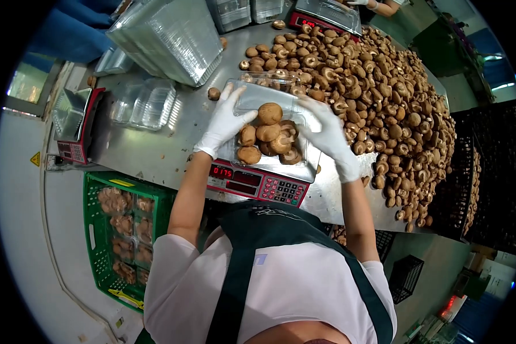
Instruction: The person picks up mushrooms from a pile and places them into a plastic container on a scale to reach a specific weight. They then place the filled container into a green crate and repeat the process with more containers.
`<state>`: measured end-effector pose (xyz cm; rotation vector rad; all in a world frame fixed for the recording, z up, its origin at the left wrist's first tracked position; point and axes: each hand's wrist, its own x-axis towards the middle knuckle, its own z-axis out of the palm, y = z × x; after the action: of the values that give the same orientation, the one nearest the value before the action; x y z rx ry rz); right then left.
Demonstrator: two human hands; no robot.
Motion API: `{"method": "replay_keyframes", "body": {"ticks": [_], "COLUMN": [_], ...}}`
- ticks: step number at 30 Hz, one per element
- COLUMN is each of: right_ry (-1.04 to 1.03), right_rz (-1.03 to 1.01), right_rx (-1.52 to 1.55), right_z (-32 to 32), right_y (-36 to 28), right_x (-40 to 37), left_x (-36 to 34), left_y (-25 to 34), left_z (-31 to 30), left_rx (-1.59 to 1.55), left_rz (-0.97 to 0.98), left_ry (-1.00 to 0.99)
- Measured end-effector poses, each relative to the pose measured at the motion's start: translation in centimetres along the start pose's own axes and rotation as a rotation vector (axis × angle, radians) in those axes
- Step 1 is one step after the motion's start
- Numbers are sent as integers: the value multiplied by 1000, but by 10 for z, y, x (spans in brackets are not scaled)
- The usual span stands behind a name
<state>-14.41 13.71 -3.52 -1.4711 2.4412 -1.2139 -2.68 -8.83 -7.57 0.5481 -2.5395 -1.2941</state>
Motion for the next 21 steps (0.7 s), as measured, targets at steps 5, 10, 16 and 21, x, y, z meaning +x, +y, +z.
{"method": "replay_keyframes", "body": {"ticks": [5,10,16,21], "right_ry": [-239,52,-30,-222], "right_rz": [-73,122,414,22], "right_rx": [96,222,425,107], "right_z": [36,34,23,19], "right_y": [-1,6,17,-1], "right_x": [31,18,2,10], "left_x": [-10,-29,-30,-30], "left_y": [0,9,0,-1], "left_z": [2,6,14,15], "left_rx": [-68,133,-35,88], "left_rz": [105,191,255,294], "left_ry": [-40,-95,-124,-123]}}
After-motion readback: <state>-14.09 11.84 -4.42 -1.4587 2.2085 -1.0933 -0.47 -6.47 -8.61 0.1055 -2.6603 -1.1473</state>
